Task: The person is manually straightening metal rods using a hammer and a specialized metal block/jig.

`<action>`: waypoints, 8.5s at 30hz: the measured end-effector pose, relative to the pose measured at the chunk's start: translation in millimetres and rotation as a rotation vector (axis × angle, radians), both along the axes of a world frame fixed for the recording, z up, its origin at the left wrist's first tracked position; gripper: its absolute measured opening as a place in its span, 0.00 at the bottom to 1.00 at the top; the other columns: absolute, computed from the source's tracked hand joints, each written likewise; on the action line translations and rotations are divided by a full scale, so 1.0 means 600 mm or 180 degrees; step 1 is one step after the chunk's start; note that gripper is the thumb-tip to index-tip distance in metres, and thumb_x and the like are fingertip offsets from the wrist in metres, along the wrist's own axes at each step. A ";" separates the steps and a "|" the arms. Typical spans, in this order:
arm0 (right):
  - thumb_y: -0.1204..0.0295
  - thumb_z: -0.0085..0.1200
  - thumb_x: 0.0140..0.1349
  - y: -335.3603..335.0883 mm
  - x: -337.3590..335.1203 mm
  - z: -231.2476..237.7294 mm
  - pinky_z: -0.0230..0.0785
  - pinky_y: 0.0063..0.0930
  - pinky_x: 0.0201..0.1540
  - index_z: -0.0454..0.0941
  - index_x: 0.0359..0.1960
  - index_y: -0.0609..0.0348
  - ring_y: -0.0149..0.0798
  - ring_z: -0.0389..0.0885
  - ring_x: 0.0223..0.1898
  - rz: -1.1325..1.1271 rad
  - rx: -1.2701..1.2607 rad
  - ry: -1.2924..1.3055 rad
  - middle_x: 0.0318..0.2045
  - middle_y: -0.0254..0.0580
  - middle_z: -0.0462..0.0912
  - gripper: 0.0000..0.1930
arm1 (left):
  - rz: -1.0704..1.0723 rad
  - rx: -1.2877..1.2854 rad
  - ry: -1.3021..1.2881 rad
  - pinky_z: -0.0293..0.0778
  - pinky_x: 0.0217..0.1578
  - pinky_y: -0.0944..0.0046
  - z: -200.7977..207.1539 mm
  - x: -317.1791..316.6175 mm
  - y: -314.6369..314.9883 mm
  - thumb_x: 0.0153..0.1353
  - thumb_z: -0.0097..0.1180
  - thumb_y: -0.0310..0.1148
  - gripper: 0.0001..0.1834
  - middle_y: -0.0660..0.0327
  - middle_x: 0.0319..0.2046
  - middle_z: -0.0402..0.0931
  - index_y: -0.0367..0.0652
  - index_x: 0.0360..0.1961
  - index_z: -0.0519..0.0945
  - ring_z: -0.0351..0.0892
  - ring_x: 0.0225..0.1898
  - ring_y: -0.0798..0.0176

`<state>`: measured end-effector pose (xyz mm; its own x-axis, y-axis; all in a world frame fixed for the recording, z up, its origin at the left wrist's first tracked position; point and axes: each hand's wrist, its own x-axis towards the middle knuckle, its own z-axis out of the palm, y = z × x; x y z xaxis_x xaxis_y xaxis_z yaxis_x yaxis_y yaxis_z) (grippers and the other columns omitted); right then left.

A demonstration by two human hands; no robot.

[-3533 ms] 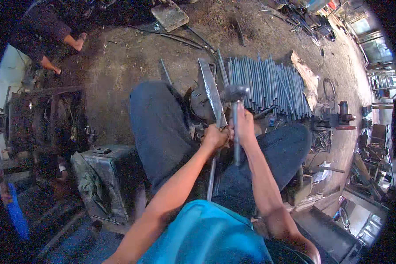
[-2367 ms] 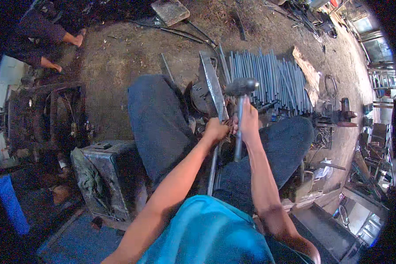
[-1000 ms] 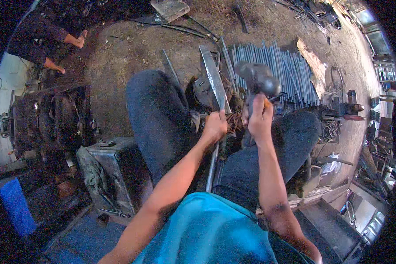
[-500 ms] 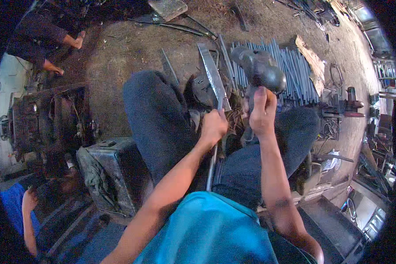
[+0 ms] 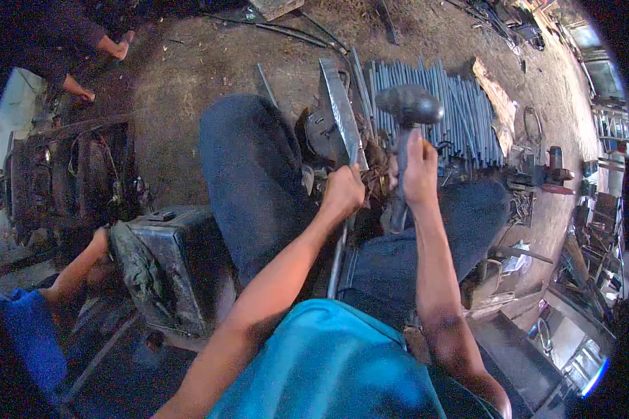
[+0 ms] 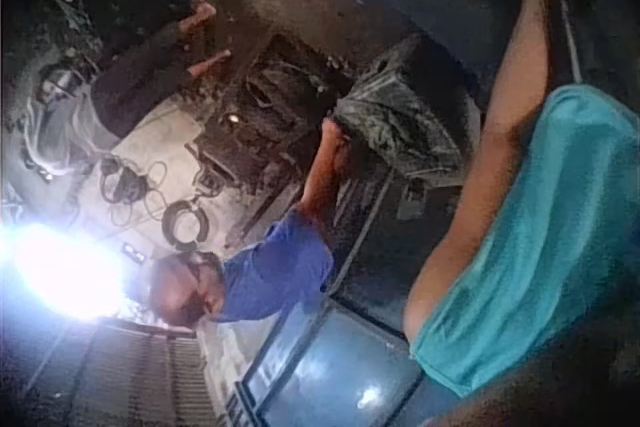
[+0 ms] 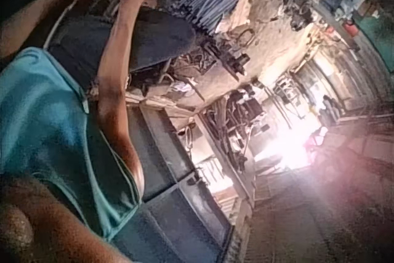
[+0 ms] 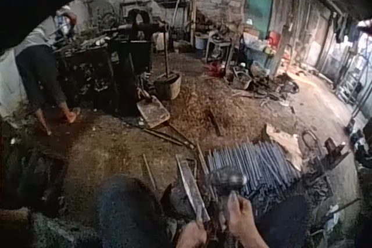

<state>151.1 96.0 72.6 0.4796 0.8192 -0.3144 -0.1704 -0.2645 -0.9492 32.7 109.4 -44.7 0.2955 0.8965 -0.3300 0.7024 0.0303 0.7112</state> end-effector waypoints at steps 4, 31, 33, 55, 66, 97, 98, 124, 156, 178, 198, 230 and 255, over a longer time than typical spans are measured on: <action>0.54 0.41 0.69 -0.022 -0.014 -0.019 0.55 0.20 0.12 0.66 0.24 0.55 0.23 0.63 0.11 -0.0041 0.0579 -0.0160 0.13 0.28 0.67 0.20 | 0.0003 -0.0289 0.0012 0.71 0.36 0.42 -0.016 -0.002 0.007 0.67 0.35 0.48 0.32 0.36 0.25 0.76 0.31 0.22 0.79 0.77 0.32 0.32; 0.48 0.41 0.67 0.018 0.011 -0.053 0.54 0.19 0.10 0.64 0.20 0.51 0.21 0.61 0.09 -0.0010 -0.0540 -0.0185 0.11 0.26 0.63 0.23 | 0.0224 -0.1771 -0.0740 0.73 0.30 0.51 -0.047 -0.010 0.015 0.68 0.32 0.56 0.34 0.46 0.27 0.77 0.34 0.27 0.75 0.79 0.26 0.49; 0.51 0.39 0.69 0.008 0.017 0.014 0.55 0.21 0.10 0.66 0.23 0.53 0.23 0.61 0.09 -0.0139 -0.0306 -0.0182 0.11 0.27 0.64 0.22 | 0.0385 -0.2710 -0.1507 0.66 0.17 0.60 -0.010 -0.005 0.011 0.67 0.33 0.59 0.30 0.58 0.17 0.70 0.43 0.23 0.67 0.68 0.15 0.64; 0.54 0.43 0.68 -0.029 0.007 -0.005 0.57 0.19 0.13 0.69 0.28 0.56 0.23 0.64 0.12 0.0017 0.0216 -0.0240 0.13 0.28 0.67 0.19 | 0.0875 -0.3652 -0.1916 0.59 0.15 0.64 -0.006 -0.007 0.009 0.67 0.31 0.60 0.26 0.68 0.17 0.60 0.48 0.33 0.67 0.60 0.14 0.69; 0.48 0.47 0.64 -0.067 0.007 -0.163 0.58 0.24 0.12 0.68 0.21 0.52 0.27 0.64 0.09 -0.0226 -0.1166 0.0386 0.10 0.29 0.65 0.23 | 0.1118 -0.3277 -0.1699 0.54 0.11 0.69 0.046 -0.001 0.033 0.69 0.33 0.55 0.25 0.68 0.16 0.63 0.46 0.27 0.70 0.59 0.12 0.72; 0.51 0.49 0.64 -0.068 0.031 -0.169 0.59 0.23 0.12 0.68 0.29 0.52 0.27 0.66 0.11 -0.0127 -0.0854 0.1315 0.14 0.31 0.69 0.18 | -0.0678 -0.0066 0.0541 0.69 0.43 0.40 0.039 -0.031 0.003 0.62 0.41 0.35 0.17 0.32 0.33 0.75 0.28 0.40 0.72 0.75 0.38 0.29; 0.51 0.49 0.64 -0.062 0.029 -0.162 0.59 0.23 0.12 0.68 0.29 0.52 0.27 0.66 0.11 -0.0103 -0.0860 0.1315 0.14 0.31 0.69 0.18 | -0.0756 -0.0105 0.0549 0.69 0.44 0.40 0.030 -0.034 0.009 0.62 0.41 0.34 0.17 0.33 0.33 0.76 0.28 0.38 0.73 0.74 0.39 0.29; 0.49 0.41 0.67 -0.018 0.036 -0.088 0.58 0.23 0.13 0.68 0.24 0.57 0.25 0.65 0.10 0.0067 -0.0899 -0.0376 0.12 0.31 0.67 0.24 | -0.0508 -0.0358 0.0634 0.72 0.42 0.44 0.043 -0.040 0.002 0.66 0.40 0.41 0.24 0.35 0.30 0.77 0.29 0.29 0.78 0.77 0.37 0.34; 0.59 0.44 0.68 -0.029 0.024 -0.173 0.62 0.30 0.19 0.70 0.26 0.58 0.31 0.68 0.15 0.0355 -0.0415 -0.1350 0.14 0.29 0.69 0.17 | -0.0777 0.0260 0.0932 0.77 0.34 0.49 0.038 -0.047 -0.008 0.61 0.47 0.33 0.12 0.42 0.28 0.78 0.31 0.33 0.71 0.81 0.33 0.42; 0.48 0.40 0.68 0.007 0.045 -0.018 0.54 0.21 0.11 0.68 0.26 0.58 0.25 0.62 0.10 -0.0311 0.0051 0.0132 0.11 0.30 0.63 0.24 | -0.0548 -0.0347 0.1069 0.75 0.34 0.44 0.039 -0.025 0.005 0.67 0.38 0.44 0.21 0.42 0.29 0.78 0.35 0.34 0.74 0.79 0.32 0.38; 0.54 0.44 0.68 0.007 0.021 0.058 0.52 0.19 0.11 0.65 0.21 0.53 0.25 0.62 0.11 -0.0213 0.0605 0.0014 0.11 0.30 0.66 0.20 | -0.0573 0.0157 0.0815 0.74 0.33 0.42 0.036 -0.044 -0.002 0.67 0.40 0.43 0.21 0.40 0.27 0.77 0.33 0.33 0.73 0.79 0.30 0.37; 0.48 0.44 0.66 -0.007 0.017 0.050 0.52 0.19 0.12 0.67 0.25 0.57 0.24 0.62 0.11 0.0071 0.0224 -0.0233 0.12 0.30 0.66 0.24 | -0.0653 -0.0291 0.0803 0.72 0.42 0.42 0.041 -0.037 0.009 0.67 0.38 0.46 0.28 0.35 0.30 0.77 0.29 0.29 0.79 0.77 0.37 0.35; 0.58 0.44 0.67 -0.056 0.017 -0.161 0.67 0.36 0.29 0.74 0.32 0.67 0.40 0.72 0.20 0.0659 -0.0803 -0.1536 0.18 0.46 0.76 0.20 | -0.0598 -0.0757 0.0738 0.69 0.46 0.41 0.030 -0.023 0.026 0.67 0.35 0.48 0.31 0.31 0.36 0.75 0.26 0.33 0.79 0.74 0.42 0.30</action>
